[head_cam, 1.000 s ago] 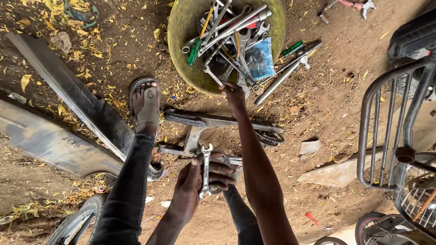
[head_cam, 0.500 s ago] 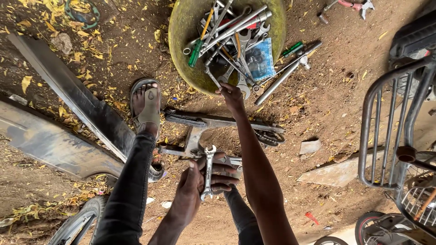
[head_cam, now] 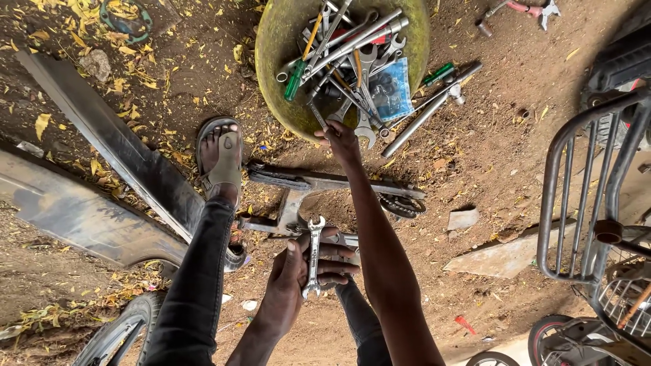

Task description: Repairing and adjusting the front headlight and instrument cluster area of a motorcycle.

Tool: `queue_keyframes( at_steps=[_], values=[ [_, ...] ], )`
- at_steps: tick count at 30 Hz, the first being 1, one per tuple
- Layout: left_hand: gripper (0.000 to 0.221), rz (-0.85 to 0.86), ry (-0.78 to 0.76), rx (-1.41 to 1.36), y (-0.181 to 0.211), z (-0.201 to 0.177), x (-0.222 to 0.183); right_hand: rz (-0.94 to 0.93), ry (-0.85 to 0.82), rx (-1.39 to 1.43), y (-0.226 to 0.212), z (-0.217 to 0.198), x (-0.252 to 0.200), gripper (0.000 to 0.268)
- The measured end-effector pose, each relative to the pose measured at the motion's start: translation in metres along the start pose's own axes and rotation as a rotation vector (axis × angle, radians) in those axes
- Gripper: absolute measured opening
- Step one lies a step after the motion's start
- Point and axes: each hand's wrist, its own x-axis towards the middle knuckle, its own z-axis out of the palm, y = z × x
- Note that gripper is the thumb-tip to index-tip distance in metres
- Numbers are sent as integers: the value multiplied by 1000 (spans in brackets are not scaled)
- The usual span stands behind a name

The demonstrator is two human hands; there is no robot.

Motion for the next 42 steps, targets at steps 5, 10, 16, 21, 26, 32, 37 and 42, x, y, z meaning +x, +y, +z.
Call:
queue_keyframes(
  at_steps=[5,10,16,21,26,32,37,42],
  values=[
    [91,-46,239,618,0,-3,1,0,19,57,4,1,6,44],
    [81,-11,14,-58,-5,-25,-6,-59,-2,78,22,-1,14,45],
    [85,-34,200,677,10,26,4,-45,167,-366,-26,-11,-6,31],
    [83,-42,299,680,20,29,0,-513,360,-751,-48,-1,36,24],
    [83,-77,404,675,44,39,-3,-740,362,-801,-137,27,69,29],
    [84,-102,470,701,54,0,-44,-389,314,-1333,-77,21,167,27],
    [81,-100,471,731,80,-200,-9,-371,551,-1338,-70,-6,180,49],
    [79,-62,473,792,161,-321,113,-240,431,-900,-133,6,177,50]
  ],
)
